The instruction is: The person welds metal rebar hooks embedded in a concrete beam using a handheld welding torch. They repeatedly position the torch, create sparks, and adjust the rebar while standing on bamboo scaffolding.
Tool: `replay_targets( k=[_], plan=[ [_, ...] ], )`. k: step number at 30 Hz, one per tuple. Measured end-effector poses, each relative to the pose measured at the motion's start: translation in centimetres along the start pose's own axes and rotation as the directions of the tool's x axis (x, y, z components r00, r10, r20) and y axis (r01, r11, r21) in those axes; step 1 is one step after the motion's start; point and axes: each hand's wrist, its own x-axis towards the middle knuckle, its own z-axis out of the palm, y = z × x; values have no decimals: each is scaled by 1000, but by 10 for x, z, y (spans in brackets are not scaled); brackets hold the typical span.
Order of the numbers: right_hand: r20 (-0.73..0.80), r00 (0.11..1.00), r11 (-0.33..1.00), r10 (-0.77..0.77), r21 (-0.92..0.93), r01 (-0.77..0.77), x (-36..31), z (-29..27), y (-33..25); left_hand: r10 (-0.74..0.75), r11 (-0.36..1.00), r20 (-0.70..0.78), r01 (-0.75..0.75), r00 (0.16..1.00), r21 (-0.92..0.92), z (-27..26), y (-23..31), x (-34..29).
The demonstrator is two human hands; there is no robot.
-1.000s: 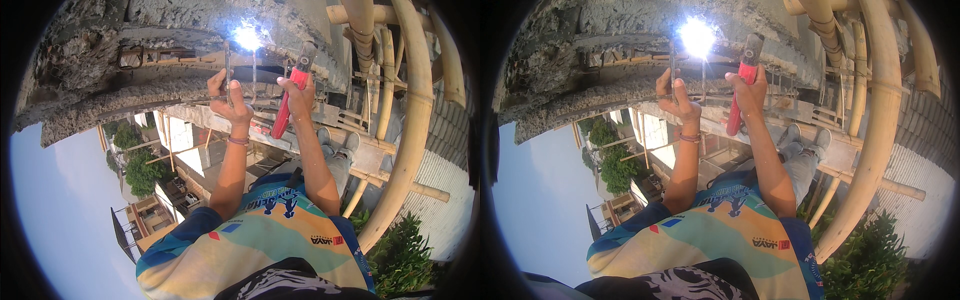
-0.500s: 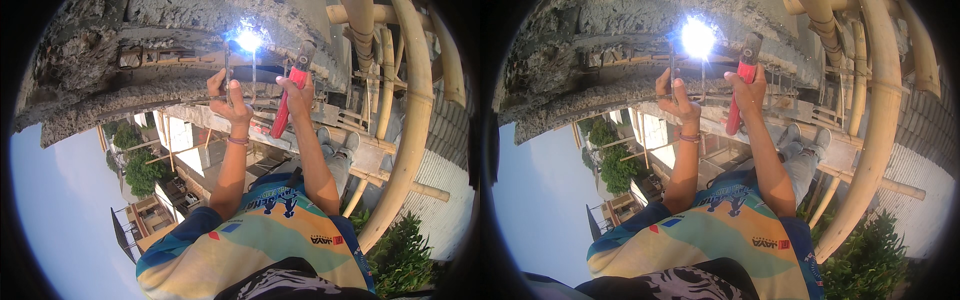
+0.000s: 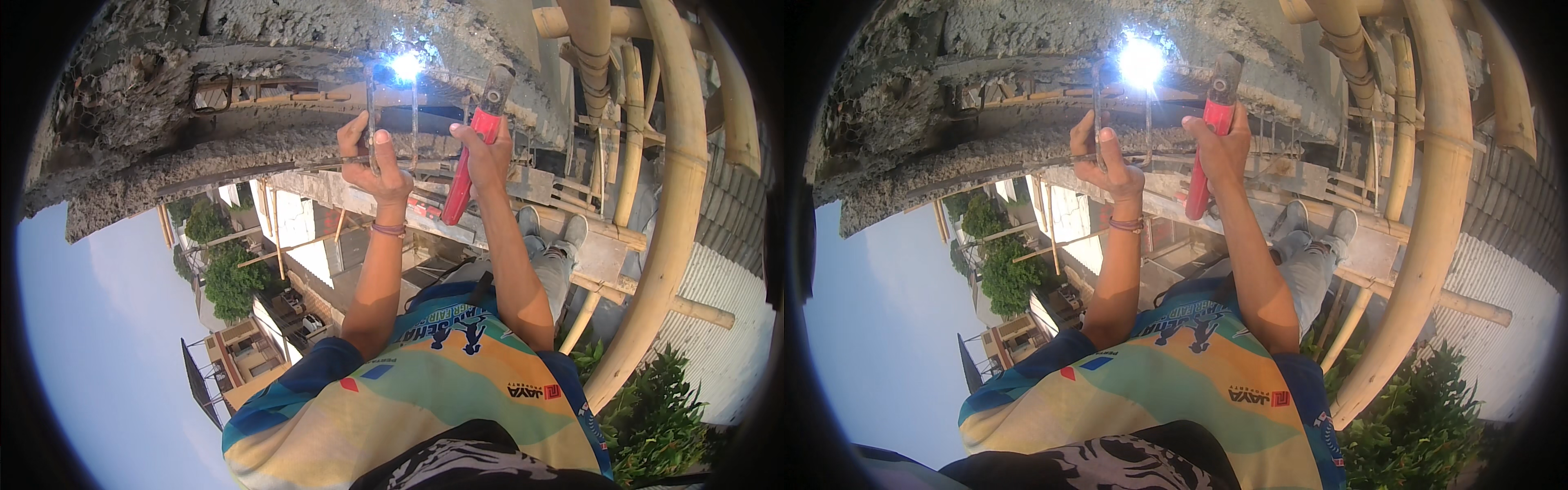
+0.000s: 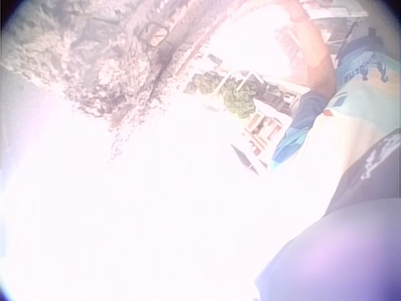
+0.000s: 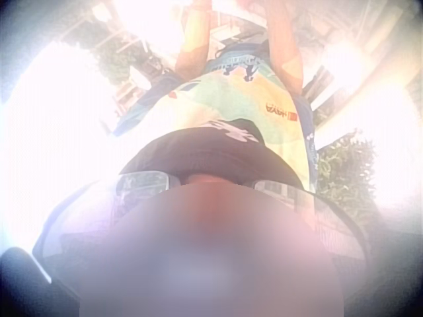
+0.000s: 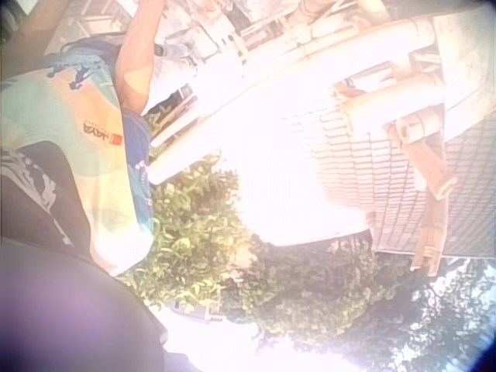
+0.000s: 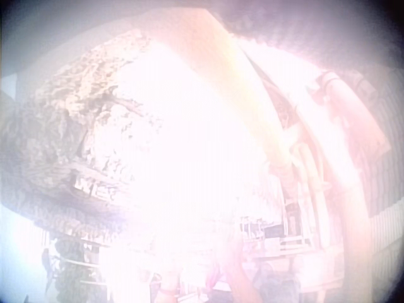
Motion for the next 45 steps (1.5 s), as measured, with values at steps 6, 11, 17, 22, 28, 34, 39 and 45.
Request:
replay_targets(
  k=[6,11,17,22,28,34,39,45],
  plan=[
    [2,1000,1000,2,11,-2,0,1,-1,6,1000,-6,-6,1000,-1,0,0,-1],
    [2,1000,1000,1,10,-1,1,1,0,-26,1000,-8,26,1000,13,0,2,-1],
    [0,1000,1000,13,-4,-13,1,0,-1,-8,1000,-6,8,1000,8,0,2,0],
    [0,1000,1000,15,5,-15,3,0,1,15,1000,-43,-16,999,-23,3,0,0],
    [-74,997,998,31,53,-27,-2,0,-1,-7,1000,20,7,1000,13,-1,3,-2],
    [-24,998,992,-52,116,55,-2,-5,-29,67,997,16,-68,998,40,-1,3,1],
    [57,989,989,-135,76,130,-7,-3,-38,48,997,17,-49,999,67,-3,1,-1],
    [59,996,997,-62,43,60,-9,6,-42,29,998,20,-30,999,47,-2,3,0]
  ],
)
